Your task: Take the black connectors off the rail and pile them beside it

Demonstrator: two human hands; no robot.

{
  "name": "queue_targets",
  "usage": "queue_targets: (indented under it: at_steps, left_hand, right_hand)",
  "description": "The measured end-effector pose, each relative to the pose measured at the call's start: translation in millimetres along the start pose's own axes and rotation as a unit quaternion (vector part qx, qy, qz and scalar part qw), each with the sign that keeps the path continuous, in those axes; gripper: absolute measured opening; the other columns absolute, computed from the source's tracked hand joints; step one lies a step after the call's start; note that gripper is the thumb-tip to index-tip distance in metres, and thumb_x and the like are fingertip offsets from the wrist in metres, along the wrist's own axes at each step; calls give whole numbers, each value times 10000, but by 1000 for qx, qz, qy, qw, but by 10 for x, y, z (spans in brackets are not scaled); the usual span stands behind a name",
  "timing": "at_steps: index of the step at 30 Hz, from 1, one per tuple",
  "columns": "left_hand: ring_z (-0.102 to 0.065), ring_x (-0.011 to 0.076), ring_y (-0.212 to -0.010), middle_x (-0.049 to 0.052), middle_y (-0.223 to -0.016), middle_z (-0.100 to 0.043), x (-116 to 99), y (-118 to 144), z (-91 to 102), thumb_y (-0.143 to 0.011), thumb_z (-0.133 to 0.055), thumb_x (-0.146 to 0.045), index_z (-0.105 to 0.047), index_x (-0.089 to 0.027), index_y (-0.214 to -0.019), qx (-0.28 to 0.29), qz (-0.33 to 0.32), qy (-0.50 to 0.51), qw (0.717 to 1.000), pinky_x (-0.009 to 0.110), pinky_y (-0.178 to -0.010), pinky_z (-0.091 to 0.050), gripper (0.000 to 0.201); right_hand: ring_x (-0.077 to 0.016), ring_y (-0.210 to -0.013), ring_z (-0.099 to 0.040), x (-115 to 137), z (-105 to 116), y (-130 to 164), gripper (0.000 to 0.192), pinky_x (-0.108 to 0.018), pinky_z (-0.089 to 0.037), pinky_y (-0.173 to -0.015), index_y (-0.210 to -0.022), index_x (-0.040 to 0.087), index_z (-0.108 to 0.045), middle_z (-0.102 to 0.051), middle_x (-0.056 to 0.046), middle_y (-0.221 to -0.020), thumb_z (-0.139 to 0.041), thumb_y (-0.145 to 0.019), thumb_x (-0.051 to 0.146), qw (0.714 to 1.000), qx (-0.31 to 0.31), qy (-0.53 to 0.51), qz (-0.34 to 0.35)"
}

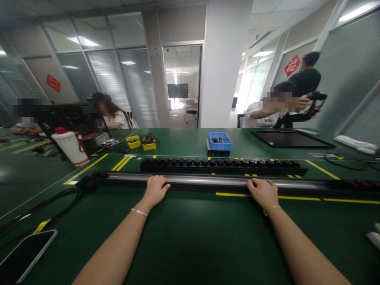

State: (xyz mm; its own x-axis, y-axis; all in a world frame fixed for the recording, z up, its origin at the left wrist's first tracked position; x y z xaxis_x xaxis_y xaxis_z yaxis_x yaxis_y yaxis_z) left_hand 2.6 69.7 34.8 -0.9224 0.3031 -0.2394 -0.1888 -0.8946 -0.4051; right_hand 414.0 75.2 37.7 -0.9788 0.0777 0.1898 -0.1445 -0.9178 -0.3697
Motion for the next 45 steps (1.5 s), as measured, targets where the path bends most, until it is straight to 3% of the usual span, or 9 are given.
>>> queue_targets:
  at_steps: [19,26,34,39,45]
  left_hand:
    - [-542,203,-883,16,-849,-635,-17,12,1,-811,-491,-359,-605,-220,-810,-4,1,-6,1000,387,-870,-323,179]
    - [-540,217,-894,20,-858,-629,26,7,-23,-762,-578,-384,-613,-222,-853,-1,-10,-20,1000,380,-855,-338,188]
    - [-539,209,-927,12,-911,-640,54,7,18,-758,-599,-373,-608,-239,-897,18,-38,-27,999,369,-865,-349,194]
    - [-538,219,-942,16,-951,-648,254,35,120,-735,-628,-327,-600,-238,-925,36,-48,-54,997,382,-884,-342,212]
    - [-553,223,-897,25,-874,-653,352,55,145,-744,-608,-331,-611,-239,-884,40,-29,-74,996,372,-847,-364,167]
  right_hand:
    - [-177,-690,-547,-19,53,14,378,-349,-311,-848,-535,215,-523,-607,-23,-610,-320,-795,400,1000,-17,-12,9]
    - [-178,-799,-570,-68,39,43,415,-406,-246,-939,-653,232,-597,-649,4,-741,-326,-798,511,995,-9,-82,55]
    - [-184,-811,-573,-103,24,48,409,-427,-240,-944,-657,232,-597,-651,-4,-755,-327,-821,492,996,-5,-72,57]
    - [-195,-809,-560,-63,49,68,380,-464,-221,-953,-737,239,-603,-644,-5,-793,-413,-784,565,988,-18,-55,144]
    - [-207,-870,-529,225,7,108,277,-369,-344,-858,-859,208,-598,-625,-48,-880,-529,-748,452,967,-2,-5,256]
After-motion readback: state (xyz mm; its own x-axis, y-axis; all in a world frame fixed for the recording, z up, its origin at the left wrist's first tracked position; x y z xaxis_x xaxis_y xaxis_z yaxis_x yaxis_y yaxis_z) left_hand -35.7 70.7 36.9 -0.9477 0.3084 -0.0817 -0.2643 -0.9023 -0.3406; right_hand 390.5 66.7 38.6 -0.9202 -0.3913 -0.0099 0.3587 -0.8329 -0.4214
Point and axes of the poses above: each hand's wrist, its own y-axis away from the middle knuckle, its own z-axis out of the back of the hand, x = y × z, the point moved 1 cm from there along -y, towards the middle knuckle
